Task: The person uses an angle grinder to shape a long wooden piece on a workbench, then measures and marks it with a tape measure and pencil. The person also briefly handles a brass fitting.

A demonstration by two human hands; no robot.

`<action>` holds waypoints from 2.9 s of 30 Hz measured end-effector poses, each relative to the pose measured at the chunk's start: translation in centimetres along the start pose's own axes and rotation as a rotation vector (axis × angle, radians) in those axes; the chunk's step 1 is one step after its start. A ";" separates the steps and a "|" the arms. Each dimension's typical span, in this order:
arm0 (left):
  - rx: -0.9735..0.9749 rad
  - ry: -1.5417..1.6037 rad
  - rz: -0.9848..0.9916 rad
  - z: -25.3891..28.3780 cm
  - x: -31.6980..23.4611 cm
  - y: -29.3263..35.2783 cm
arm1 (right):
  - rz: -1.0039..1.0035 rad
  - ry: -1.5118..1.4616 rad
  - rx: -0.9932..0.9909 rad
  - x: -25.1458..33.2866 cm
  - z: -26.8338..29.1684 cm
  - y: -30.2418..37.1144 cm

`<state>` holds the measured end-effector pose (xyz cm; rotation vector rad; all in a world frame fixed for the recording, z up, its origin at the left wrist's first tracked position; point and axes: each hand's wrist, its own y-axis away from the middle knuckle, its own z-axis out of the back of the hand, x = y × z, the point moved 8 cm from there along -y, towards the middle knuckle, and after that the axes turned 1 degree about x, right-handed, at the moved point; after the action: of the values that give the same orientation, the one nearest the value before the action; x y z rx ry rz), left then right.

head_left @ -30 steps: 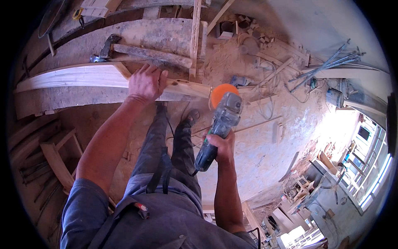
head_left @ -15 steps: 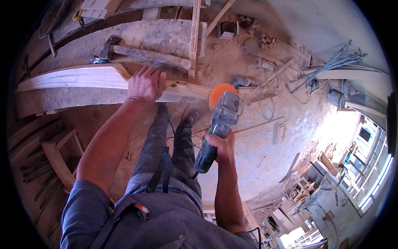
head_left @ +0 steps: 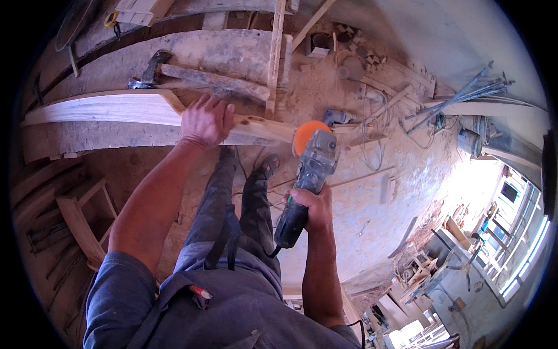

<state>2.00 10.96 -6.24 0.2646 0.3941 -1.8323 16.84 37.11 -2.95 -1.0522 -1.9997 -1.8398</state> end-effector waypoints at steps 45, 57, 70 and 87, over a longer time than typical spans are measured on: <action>-0.024 -0.014 -0.022 0.2 -0.1 0.0 | -0.129 0.098 0.014 4.5 -0.3 0.6; -0.013 0.007 -0.007 0.1 0.2 0.1 | -0.146 0.098 -0.014 6.5 0.3 -1.4; -0.038 -0.008 -0.014 0.3 0.0 0.1 | -0.253 0.090 -0.014 8.2 -0.5 -2.4; -0.057 -0.003 -0.011 0.4 -0.3 -0.2 | -0.179 0.084 -0.045 7.0 1.1 -2.6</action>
<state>1.94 11.05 -5.73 0.2208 0.4452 -1.8291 10.53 40.66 -0.97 -0.8155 -2.0715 -1.9908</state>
